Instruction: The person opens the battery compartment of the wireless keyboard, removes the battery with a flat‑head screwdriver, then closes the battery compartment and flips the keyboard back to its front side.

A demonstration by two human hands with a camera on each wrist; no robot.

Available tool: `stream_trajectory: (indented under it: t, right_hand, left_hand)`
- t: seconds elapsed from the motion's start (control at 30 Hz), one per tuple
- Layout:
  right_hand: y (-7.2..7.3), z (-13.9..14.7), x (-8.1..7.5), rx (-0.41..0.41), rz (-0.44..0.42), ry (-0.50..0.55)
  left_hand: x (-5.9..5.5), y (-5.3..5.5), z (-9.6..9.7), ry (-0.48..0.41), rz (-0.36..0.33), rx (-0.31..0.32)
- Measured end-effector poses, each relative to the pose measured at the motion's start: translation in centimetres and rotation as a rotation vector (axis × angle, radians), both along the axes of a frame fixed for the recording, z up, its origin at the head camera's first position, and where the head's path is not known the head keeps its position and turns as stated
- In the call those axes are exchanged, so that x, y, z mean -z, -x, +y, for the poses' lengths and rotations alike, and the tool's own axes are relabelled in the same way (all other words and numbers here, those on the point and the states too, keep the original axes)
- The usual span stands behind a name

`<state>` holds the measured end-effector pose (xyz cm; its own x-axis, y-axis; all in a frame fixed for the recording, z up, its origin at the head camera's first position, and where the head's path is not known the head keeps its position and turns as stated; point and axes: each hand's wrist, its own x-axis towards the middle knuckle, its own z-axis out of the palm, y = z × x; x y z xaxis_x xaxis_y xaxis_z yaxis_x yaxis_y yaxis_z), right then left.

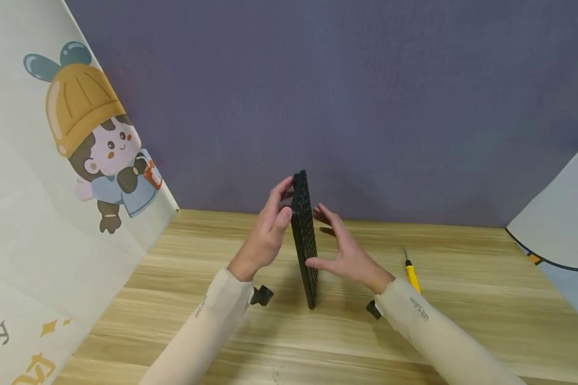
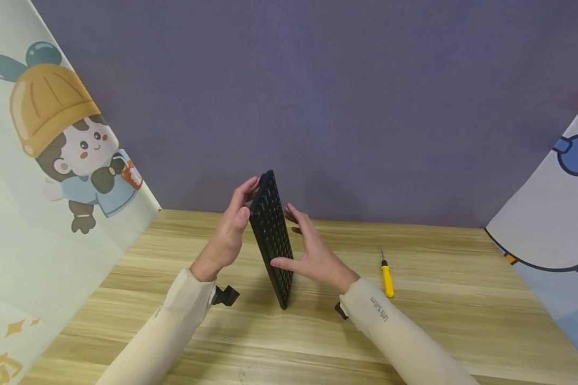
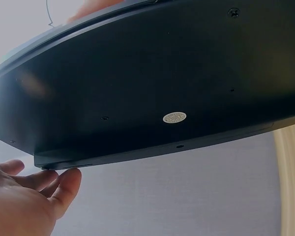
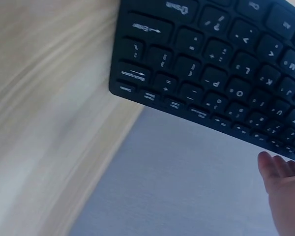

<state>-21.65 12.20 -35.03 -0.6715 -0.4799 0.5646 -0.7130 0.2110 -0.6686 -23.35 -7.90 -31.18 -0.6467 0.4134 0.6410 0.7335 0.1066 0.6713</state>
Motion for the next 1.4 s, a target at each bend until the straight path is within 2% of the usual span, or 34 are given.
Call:
stream_trajectory:
  t: [0.27, 0.57, 0.93, 1.2, 1.4]
  right_hand:
    - [0.1, -0.1, -0.7, -0.006, 0.023, 0.013]
    - [0.1, 0.0, -1.9, -0.016, 0.071, 0.032]
    - [0.2, -0.1, -3.5, -0.020, 0.096, 0.048]
    - [0.3, 0.3, -4.3, -0.033, 0.118, 0.067]
    - [0.3, 0.5, -4.8, -0.039, 0.144, 0.073]
  left_hand:
    - [0.2, -0.1, 0.3, 0.005, -0.017, 0.010]
    - [0.5, -0.1, 0.4, 0.046, -0.026, -0.015]
    - [0.9, 0.1, 0.7, 0.064, -0.072, 0.009]
    - [1.4, 0.2, 1.1, 0.075, -0.090, 0.057]
    - [1.8, 0.3, 1.4, 0.099, -0.094, 0.066]
